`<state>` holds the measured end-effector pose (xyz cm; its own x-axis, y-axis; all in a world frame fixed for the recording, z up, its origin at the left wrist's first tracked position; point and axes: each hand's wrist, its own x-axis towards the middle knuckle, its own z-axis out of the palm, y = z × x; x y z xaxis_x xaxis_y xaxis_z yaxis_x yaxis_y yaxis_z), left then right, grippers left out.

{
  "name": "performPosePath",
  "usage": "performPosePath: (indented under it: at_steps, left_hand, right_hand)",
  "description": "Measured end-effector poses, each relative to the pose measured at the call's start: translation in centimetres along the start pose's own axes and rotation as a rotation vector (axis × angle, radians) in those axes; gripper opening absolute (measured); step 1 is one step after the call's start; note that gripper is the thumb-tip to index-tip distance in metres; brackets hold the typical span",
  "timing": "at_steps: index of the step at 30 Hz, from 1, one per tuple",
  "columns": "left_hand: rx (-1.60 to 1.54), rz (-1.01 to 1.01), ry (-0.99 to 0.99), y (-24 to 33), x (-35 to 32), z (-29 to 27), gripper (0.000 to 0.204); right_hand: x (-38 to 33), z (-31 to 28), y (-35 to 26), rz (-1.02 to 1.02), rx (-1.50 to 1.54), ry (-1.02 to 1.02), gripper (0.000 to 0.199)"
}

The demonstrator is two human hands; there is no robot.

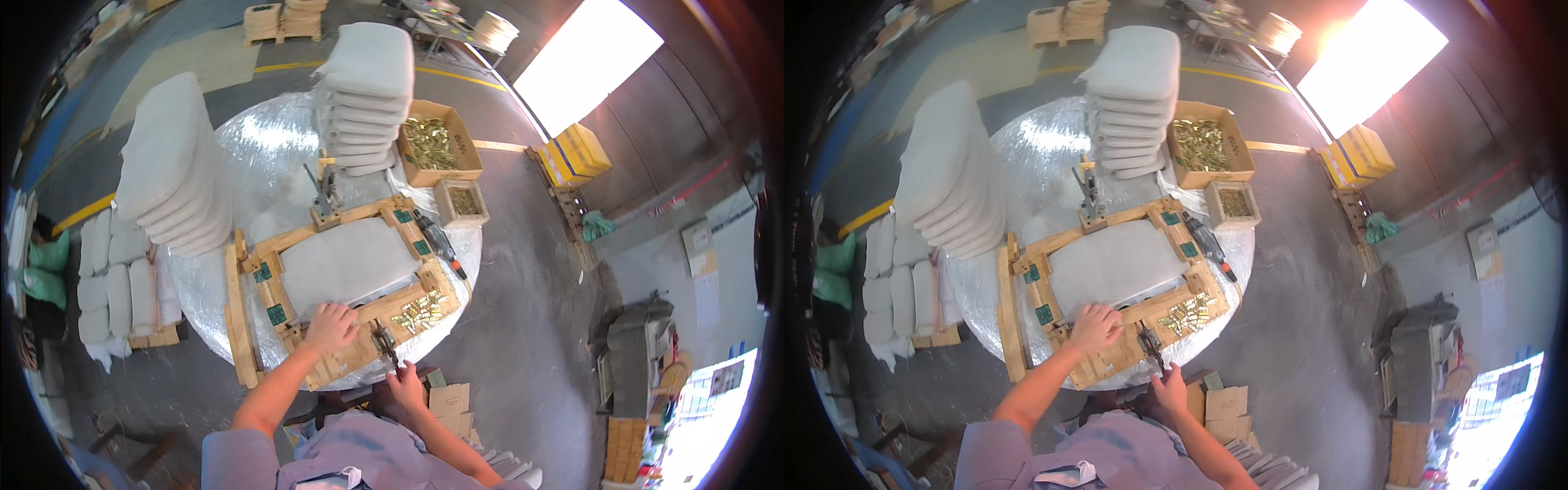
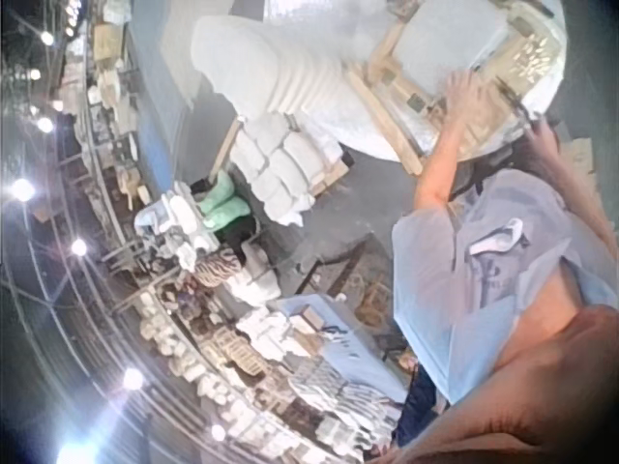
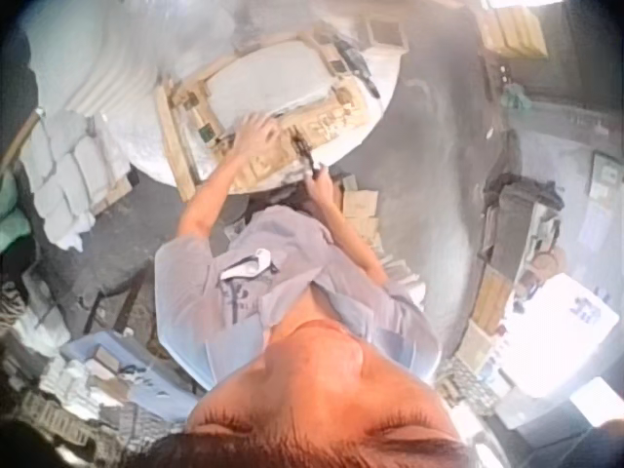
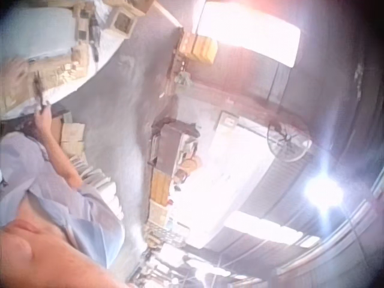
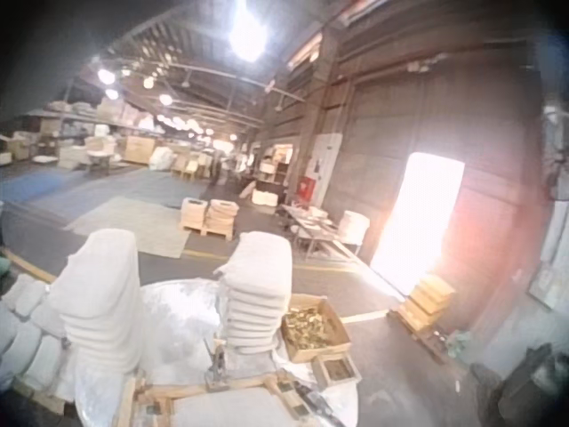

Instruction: The person uses a pneumatic staple gun to attach fabric to a wooden frame, then places a cushion onto the frame and staples it in place. The person repeats this process with additional cushions, stacking them on the workbench.

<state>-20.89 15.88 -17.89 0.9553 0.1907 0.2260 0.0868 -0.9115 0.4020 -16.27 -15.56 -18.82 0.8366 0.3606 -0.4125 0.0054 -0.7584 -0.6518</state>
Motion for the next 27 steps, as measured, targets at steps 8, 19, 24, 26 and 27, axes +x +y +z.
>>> performPosePath:
  at_steps: [8, 19, 24, 26, 27]
  left_hand:
    - [0.172, -0.184, -0.268, 2.0, 1.1, 2.3, 0.058]
    - [-0.073, -0.211, -0.179, 3.7, 0.6, -3.1, 0.059]
    - [-0.150, -0.194, -0.078, 3.9, 1.0, -3.0, 0.061]
    - [-0.144, -0.172, -0.060, 3.2, 1.6, -2.3, 0.061]
    - [-0.117, -0.184, -0.085, 2.9, 1.7, -2.0, 0.060]
  right_hand:
    - [1.5, -1.9, -0.3, 0.174, -0.320, -0.095, 0.037]
    - [1.3, -1.2, 1.1, 0.181, -0.213, -0.039, 0.029]
    - [1.3, -1.7, 1.1, 0.211, -0.190, -0.090, 0.030]
    - [1.5, -1.7, 0.8, 0.214, -0.204, -0.091, 0.030]
    - [1.4, -1.7, 0.7, 0.216, -0.201, -0.091, 0.030]
